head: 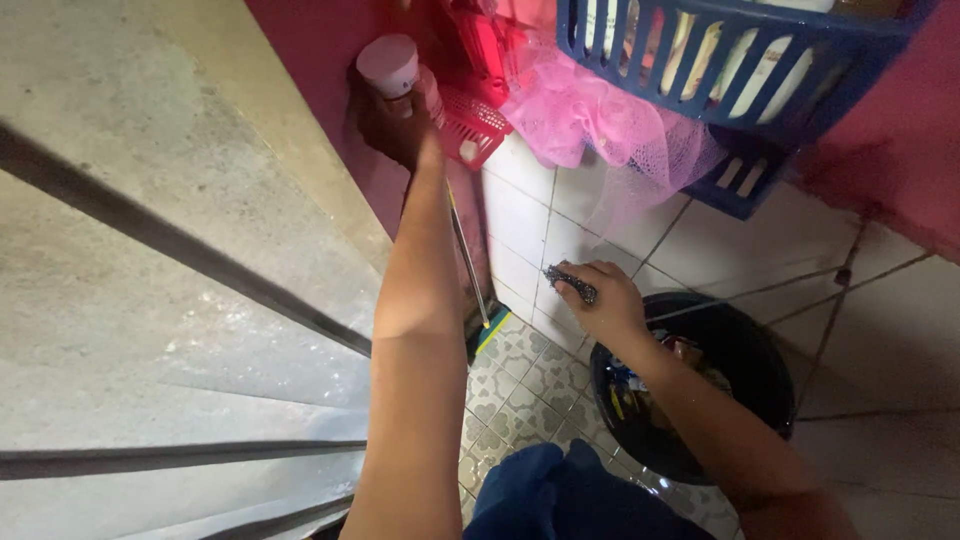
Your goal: Washing and rinsing small household containers and items under a faucet in a bathroom sink area.
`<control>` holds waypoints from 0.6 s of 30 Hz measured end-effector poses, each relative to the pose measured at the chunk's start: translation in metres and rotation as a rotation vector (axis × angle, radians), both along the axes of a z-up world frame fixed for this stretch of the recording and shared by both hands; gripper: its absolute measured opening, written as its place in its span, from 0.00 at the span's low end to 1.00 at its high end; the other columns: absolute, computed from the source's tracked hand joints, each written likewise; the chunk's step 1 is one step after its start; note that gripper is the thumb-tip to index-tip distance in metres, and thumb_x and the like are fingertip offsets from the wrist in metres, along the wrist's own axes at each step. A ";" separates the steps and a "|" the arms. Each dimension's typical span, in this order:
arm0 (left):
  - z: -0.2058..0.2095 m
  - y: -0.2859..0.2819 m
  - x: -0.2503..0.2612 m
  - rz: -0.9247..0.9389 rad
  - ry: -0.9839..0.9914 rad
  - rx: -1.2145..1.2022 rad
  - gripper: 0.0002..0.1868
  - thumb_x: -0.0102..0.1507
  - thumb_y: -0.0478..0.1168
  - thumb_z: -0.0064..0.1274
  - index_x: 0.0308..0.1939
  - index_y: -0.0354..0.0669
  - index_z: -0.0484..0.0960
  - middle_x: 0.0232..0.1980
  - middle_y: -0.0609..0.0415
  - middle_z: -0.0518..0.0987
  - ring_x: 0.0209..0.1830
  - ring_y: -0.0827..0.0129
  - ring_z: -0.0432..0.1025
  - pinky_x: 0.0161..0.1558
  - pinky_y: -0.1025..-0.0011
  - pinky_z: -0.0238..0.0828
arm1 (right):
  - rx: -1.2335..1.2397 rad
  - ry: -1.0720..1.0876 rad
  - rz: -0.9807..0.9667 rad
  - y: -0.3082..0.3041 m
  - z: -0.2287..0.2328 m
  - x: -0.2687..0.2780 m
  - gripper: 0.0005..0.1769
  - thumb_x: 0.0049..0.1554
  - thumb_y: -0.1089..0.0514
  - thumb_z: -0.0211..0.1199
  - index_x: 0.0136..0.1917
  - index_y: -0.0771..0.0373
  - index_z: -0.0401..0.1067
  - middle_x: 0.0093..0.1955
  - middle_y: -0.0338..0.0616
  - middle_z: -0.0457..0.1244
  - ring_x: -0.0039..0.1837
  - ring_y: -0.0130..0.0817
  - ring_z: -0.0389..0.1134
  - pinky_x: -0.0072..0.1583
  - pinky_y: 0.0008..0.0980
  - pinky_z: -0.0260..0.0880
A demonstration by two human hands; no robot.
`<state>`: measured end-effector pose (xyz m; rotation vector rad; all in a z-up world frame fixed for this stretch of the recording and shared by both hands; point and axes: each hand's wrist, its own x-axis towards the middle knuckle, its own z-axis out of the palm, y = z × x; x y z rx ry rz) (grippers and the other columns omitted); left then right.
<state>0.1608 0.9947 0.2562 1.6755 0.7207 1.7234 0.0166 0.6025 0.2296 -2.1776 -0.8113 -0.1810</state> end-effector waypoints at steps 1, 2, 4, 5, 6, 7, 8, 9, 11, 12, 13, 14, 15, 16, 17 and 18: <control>0.012 -0.008 -0.010 -0.001 -0.001 0.000 0.45 0.54 0.50 0.70 0.71 0.41 0.69 0.68 0.41 0.76 0.66 0.46 0.73 0.66 0.57 0.72 | 0.000 -0.001 -0.001 -0.001 0.000 -0.001 0.17 0.57 0.47 0.68 0.57 0.54 0.80 0.53 0.46 0.70 0.58 0.46 0.69 0.59 0.42 0.70; 0.025 -0.016 -0.020 0.077 0.084 0.031 0.45 0.53 0.50 0.71 0.70 0.41 0.69 0.67 0.40 0.75 0.65 0.43 0.72 0.65 0.54 0.70 | 0.004 0.016 -0.013 -0.002 0.001 -0.003 0.17 0.57 0.47 0.68 0.57 0.54 0.80 0.53 0.46 0.70 0.58 0.46 0.70 0.58 0.41 0.70; 0.036 -0.024 -0.027 0.151 0.165 0.062 0.46 0.51 0.49 0.71 0.70 0.41 0.70 0.67 0.39 0.75 0.64 0.40 0.70 0.64 0.52 0.67 | 0.010 0.028 -0.029 -0.005 -0.002 -0.003 0.18 0.57 0.46 0.68 0.57 0.54 0.80 0.52 0.46 0.70 0.57 0.46 0.70 0.58 0.41 0.70; 0.035 -0.024 -0.024 0.122 0.176 0.023 0.43 0.53 0.49 0.69 0.70 0.42 0.70 0.67 0.40 0.76 0.65 0.41 0.71 0.64 0.52 0.68 | 0.013 0.021 -0.017 -0.007 -0.005 -0.002 0.17 0.57 0.47 0.68 0.57 0.55 0.80 0.52 0.46 0.70 0.57 0.46 0.70 0.58 0.41 0.70; 0.032 -0.024 -0.022 0.093 0.190 -0.017 0.41 0.55 0.48 0.67 0.70 0.43 0.71 0.68 0.41 0.76 0.65 0.42 0.71 0.65 0.52 0.69 | 0.016 0.017 -0.006 -0.010 -0.008 -0.002 0.17 0.57 0.48 0.68 0.57 0.55 0.80 0.52 0.46 0.71 0.57 0.45 0.70 0.59 0.42 0.70; 0.023 -0.018 -0.014 0.088 0.189 -0.017 0.41 0.55 0.48 0.67 0.70 0.43 0.71 0.68 0.41 0.76 0.65 0.42 0.71 0.65 0.52 0.69 | 0.016 0.016 -0.011 -0.011 -0.006 0.000 0.17 0.57 0.48 0.68 0.57 0.55 0.80 0.52 0.46 0.71 0.57 0.45 0.70 0.59 0.42 0.70; 0.011 -0.013 -0.008 0.115 0.199 -0.026 0.40 0.55 0.49 0.67 0.69 0.43 0.72 0.67 0.41 0.77 0.65 0.43 0.72 0.66 0.52 0.69 | 0.022 0.019 -0.028 -0.014 -0.006 -0.001 0.18 0.56 0.48 0.69 0.57 0.55 0.80 0.53 0.48 0.70 0.57 0.46 0.71 0.58 0.41 0.71; -0.001 -0.008 -0.002 0.142 0.208 -0.034 0.38 0.56 0.49 0.66 0.68 0.44 0.73 0.66 0.41 0.77 0.65 0.43 0.72 0.67 0.53 0.69 | 0.029 0.022 -0.046 -0.016 -0.006 -0.002 0.18 0.55 0.48 0.70 0.56 0.55 0.81 0.54 0.49 0.70 0.57 0.46 0.71 0.57 0.41 0.71; -0.023 -0.013 0.001 0.188 0.239 -0.033 0.38 0.56 0.51 0.68 0.67 0.41 0.74 0.65 0.39 0.76 0.64 0.43 0.71 0.66 0.52 0.68 | 0.076 0.051 -0.042 -0.027 -0.003 -0.005 0.18 0.55 0.49 0.70 0.57 0.56 0.80 0.54 0.49 0.70 0.56 0.45 0.72 0.57 0.39 0.72; -0.032 -0.016 0.004 0.236 0.261 -0.026 0.39 0.56 0.52 0.69 0.66 0.39 0.74 0.64 0.37 0.75 0.63 0.42 0.71 0.65 0.52 0.67 | 0.131 0.071 -0.037 -0.032 -0.002 -0.006 0.18 0.55 0.50 0.70 0.58 0.56 0.80 0.53 0.49 0.71 0.55 0.44 0.72 0.56 0.38 0.72; -0.029 -0.037 -0.010 0.227 0.266 -0.023 0.39 0.56 0.52 0.69 0.66 0.39 0.74 0.64 0.37 0.75 0.63 0.42 0.71 0.65 0.52 0.67 | 0.131 0.075 -0.046 -0.038 -0.001 -0.007 0.18 0.55 0.50 0.70 0.58 0.56 0.80 0.53 0.49 0.71 0.55 0.44 0.72 0.56 0.38 0.72; -0.026 -0.060 -0.023 0.095 0.186 -0.042 0.36 0.60 0.50 0.67 0.66 0.37 0.74 0.65 0.38 0.76 0.60 0.46 0.71 0.63 0.55 0.68 | 0.134 0.067 -0.058 -0.046 0.000 -0.007 0.18 0.56 0.51 0.70 0.58 0.56 0.80 0.53 0.50 0.71 0.55 0.44 0.73 0.57 0.37 0.72; -0.024 -0.082 -0.036 -0.037 0.106 -0.062 0.32 0.63 0.47 0.65 0.67 0.35 0.73 0.65 0.39 0.76 0.58 0.50 0.71 0.61 0.57 0.68 | 0.136 0.058 -0.070 -0.054 0.000 -0.008 0.18 0.56 0.52 0.71 0.59 0.57 0.80 0.53 0.50 0.71 0.55 0.44 0.73 0.58 0.36 0.72; -0.031 -0.107 -0.049 -0.052 0.119 -0.066 0.32 0.63 0.47 0.65 0.67 0.35 0.73 0.65 0.39 0.76 0.58 0.50 0.71 0.61 0.57 0.68 | 0.132 0.069 -0.087 -0.063 0.003 -0.008 0.18 0.56 0.52 0.71 0.59 0.57 0.80 0.53 0.50 0.71 0.55 0.44 0.73 0.58 0.36 0.72; -0.038 -0.132 -0.062 -0.305 0.014 -0.114 0.29 0.65 0.42 0.62 0.67 0.36 0.73 0.63 0.45 0.77 0.55 0.59 0.71 0.58 0.64 0.70 | 0.149 0.037 -0.087 -0.073 0.004 -0.008 0.18 0.56 0.53 0.71 0.59 0.58 0.80 0.54 0.51 0.71 0.56 0.45 0.72 0.58 0.37 0.71; -0.049 -0.158 -0.079 -0.556 -0.086 -0.171 0.25 0.66 0.37 0.58 0.67 0.36 0.73 0.61 0.50 0.78 0.51 0.68 0.71 0.55 0.70 0.71 | 0.162 0.012 -0.088 -0.084 0.003 -0.012 0.18 0.57 0.55 0.71 0.60 0.58 0.80 0.55 0.52 0.71 0.56 0.45 0.72 0.59 0.38 0.71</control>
